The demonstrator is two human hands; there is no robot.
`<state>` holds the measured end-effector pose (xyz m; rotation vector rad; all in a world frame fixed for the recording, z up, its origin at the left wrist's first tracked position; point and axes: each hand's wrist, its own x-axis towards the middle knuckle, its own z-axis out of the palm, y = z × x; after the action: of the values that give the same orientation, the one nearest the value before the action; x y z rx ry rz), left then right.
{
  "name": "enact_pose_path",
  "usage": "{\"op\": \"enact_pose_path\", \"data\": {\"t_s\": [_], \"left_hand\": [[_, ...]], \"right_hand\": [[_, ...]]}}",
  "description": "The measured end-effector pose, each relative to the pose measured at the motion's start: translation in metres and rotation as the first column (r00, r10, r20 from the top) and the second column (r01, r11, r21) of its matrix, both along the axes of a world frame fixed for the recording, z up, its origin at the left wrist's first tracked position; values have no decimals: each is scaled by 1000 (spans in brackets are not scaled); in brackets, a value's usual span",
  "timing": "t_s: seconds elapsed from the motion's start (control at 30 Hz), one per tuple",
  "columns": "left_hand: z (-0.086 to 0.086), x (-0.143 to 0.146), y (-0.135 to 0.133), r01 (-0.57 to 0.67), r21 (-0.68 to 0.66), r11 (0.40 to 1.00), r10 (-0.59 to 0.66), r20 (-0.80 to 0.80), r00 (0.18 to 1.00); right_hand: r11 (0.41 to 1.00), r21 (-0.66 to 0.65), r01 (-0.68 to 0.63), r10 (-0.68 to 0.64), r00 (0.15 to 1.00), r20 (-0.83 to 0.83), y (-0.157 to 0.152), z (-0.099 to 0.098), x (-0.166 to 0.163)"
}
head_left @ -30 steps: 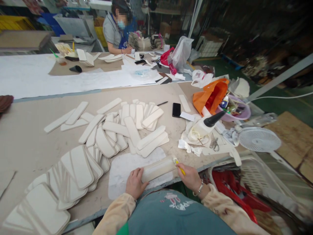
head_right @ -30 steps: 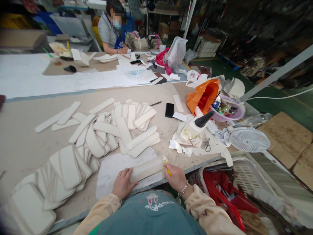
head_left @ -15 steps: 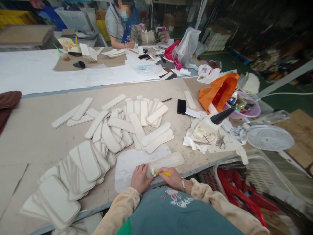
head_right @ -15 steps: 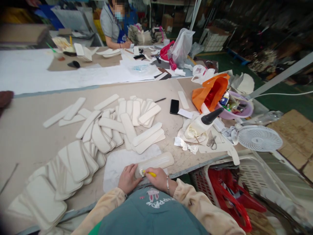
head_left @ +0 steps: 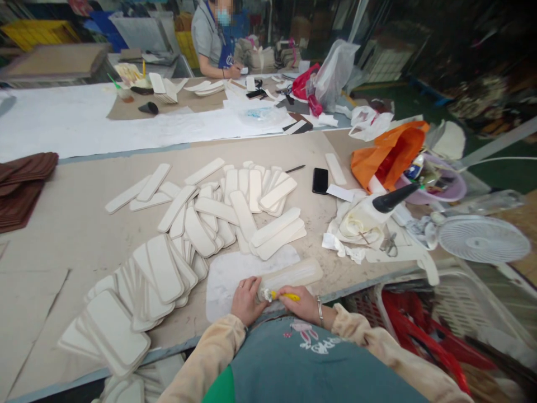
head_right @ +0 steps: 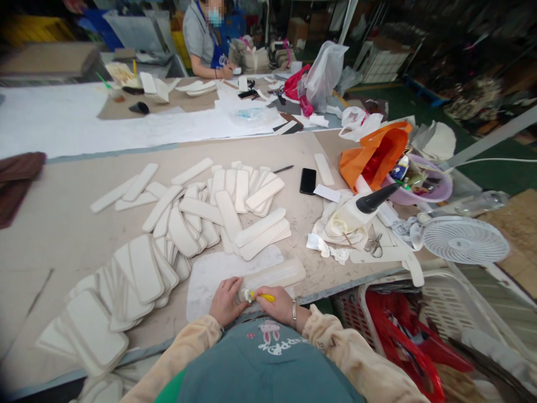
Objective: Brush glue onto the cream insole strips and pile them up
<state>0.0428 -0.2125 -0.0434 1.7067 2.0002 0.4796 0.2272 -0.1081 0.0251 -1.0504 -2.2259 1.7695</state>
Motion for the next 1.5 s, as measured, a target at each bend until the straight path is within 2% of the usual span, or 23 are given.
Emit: {"op": "enact_pose_path", "data": {"t_s": [0.13,0.2,0.3,0.47,0.53,0.63,0.8,0.9,1.07,1.13,1.2,1.27,1.33,1.43,1.5], "left_hand": [[-1,0,0,-5,-5,1000,5,1,1000],[-1,0,0,-4,-5,1000,4,3,1000],[-1,0,1,-14,3,1000,14,1,1000],[0,1,3,-12,24,1000,12,-9,1000],[0,2,3,-15,14,1000,15,-16,1000],[0,2,3,-17,-10,1000,17,-21,1000],[-2,2,2,-17,-18,1000,17,-24,1000],[-5,2,2,-14,-7,1000,14,-37,999],[-10,1,2,7,23,1000,-6,-43,999],[-11,0,3,13,28,1000,-11,-40,999],[-12,0,3,16,34,999,-15,-44,999],[-13,-1,3,23,45,999,-21,-52,998],[-14,-1,3,32,57,998,-28,-63,998],[-14,-2,2,48,65,997,-43,-71,997],[-14,-2,2,51,65,997,-46,-71,996]], "right_hand": [[988,137,67,-73,997,37,8,-3,20],[979,158,127,-135,990,41,12,0,34],[988,65,140,-142,989,36,12,5,38],[989,-112,91,-95,995,-30,2,0,5],[978,-145,147,-151,988,-18,3,-6,-2],[942,-157,297,-296,955,30,12,-16,6],[883,-94,460,-453,887,89,36,-21,50],[870,70,488,-493,862,119,50,-15,77],[825,412,387,-468,876,113,56,-3,101],[795,544,268,-392,911,125,48,0,98],[753,652,86,-288,934,210,38,0,89],[739,669,-76,-190,930,315,26,1,76],[748,639,-178,-71,936,344,16,1,61],[804,561,-196,87,973,215,6,1,41],[868,476,-143,110,989,96,3,0,31]]}}
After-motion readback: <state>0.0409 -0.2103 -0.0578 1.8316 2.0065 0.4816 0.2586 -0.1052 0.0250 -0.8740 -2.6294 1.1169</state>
